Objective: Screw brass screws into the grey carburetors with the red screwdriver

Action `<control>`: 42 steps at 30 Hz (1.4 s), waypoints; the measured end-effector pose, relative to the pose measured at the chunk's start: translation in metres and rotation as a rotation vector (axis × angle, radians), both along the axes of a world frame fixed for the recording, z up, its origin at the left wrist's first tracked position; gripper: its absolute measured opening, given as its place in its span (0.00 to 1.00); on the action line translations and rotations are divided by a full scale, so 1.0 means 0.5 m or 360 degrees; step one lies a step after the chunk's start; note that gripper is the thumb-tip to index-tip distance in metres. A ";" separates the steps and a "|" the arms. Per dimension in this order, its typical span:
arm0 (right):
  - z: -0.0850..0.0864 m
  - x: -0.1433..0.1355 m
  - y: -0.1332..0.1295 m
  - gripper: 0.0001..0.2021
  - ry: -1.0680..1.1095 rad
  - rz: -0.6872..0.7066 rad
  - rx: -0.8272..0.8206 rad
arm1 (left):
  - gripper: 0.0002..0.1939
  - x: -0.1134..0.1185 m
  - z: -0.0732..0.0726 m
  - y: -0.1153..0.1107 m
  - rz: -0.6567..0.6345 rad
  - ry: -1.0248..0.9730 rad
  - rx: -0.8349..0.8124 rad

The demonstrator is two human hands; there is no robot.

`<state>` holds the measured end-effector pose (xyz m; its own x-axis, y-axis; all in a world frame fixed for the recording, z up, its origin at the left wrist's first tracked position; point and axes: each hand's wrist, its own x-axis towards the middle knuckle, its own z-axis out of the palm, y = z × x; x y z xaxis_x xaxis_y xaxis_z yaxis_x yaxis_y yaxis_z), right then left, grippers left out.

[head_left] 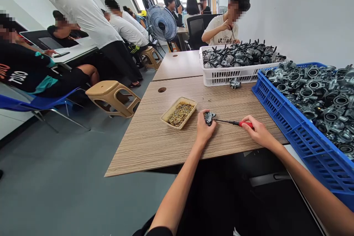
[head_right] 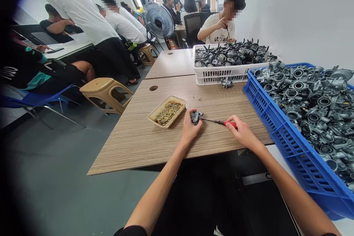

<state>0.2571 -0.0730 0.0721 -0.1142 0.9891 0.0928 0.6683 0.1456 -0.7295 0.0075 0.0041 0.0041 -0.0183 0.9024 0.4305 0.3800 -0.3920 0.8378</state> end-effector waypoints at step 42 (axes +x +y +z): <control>-0.096 0.005 0.006 0.14 0.0171 -0.0118 -0.0058 | 0.24 -0.006 0.006 -0.005 0.0016 -0.0015 -0.0048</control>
